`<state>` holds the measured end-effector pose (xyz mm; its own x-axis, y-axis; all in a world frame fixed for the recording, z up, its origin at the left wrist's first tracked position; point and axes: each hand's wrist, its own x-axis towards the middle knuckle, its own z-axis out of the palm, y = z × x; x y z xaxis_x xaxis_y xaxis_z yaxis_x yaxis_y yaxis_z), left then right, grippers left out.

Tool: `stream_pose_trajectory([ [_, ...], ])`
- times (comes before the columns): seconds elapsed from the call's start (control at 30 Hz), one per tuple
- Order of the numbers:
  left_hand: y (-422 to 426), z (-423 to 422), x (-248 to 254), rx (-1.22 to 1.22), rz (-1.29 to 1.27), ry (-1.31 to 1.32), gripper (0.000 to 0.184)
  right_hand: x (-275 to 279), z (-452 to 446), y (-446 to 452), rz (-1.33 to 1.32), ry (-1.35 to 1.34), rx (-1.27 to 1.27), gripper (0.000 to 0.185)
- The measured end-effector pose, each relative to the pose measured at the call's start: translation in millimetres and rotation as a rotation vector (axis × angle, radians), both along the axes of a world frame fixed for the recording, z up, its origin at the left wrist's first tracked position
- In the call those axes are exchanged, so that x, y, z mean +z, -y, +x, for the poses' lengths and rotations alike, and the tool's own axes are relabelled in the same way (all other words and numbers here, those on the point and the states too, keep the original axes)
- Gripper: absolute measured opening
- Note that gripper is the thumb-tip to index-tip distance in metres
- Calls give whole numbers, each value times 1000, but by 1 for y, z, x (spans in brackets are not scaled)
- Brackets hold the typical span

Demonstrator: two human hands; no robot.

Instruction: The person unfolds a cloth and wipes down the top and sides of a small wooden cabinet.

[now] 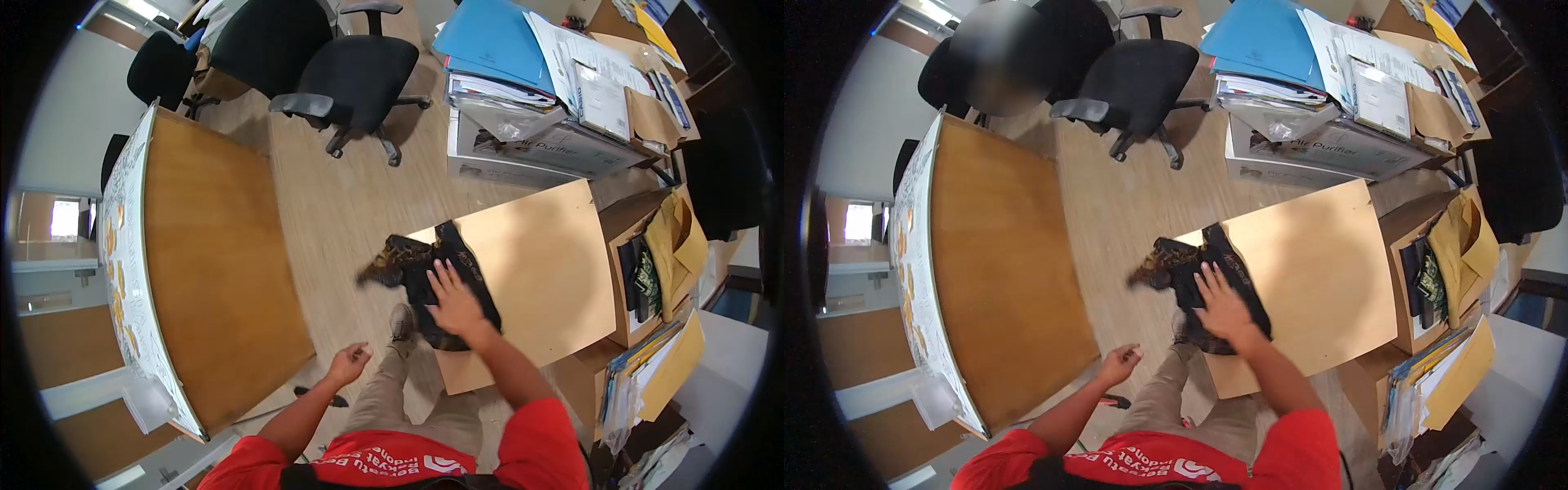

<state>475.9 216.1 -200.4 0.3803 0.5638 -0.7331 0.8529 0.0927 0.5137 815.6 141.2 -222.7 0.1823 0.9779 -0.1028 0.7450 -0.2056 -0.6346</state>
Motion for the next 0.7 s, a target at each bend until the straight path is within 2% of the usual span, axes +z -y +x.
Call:
stream_pose_trajectory([
  [0.03,-18,5,-3,-11,2,8,49,-7,33,4,9,-72,85,70],
  [0.1,-41,9,-14,170,54,156,50,-12,108,2,-140,88,-328,65],
  [0.13,-47,20,-9,168,47,163,50,-21,145,5,22,265,-604,61],
  [0.17,-54,33,6,138,168,174,52,-23,168,3,-22,584,-822,59],
  [0.2,-60,46,13,111,295,187,53,-33,163,-3,-96,623,-896,58],
  [0.23,-61,58,8,110,297,191,53,-43,154,-10,-170,661,-970,58],
  [0.3,-46,93,-12,211,337,278,60,-10,66,-28,-260,585,-595,53],
  [0.37,-32,132,-38,425,253,292,69,23,7,-4,44,294,83,41],
  [0.4,-34,147,-46,388,271,290,72,9,7,10,36,292,91,41],
  [0.47,-40,184,-52,368,318,302,77,-33,40,49,224,88,-21,36],
  [0.5,-42,202,-49,382,347,309,79,-34,73,59,232,350,-214,34],
  [0.57,-54,234,-44,476,384,340,79,-48,149,75,360,530,-639,33],
  [0.63,-67,255,-48,547,408,358,73,-43,174,68,328,624,-969,32],
  [0.67,-72,262,-50,574,392,366,70,-41,158,63,259,534,-893,28],
  [0.7,-75,266,-55,602,357,376,68,-43,125,57,276,569,-692,23],
])
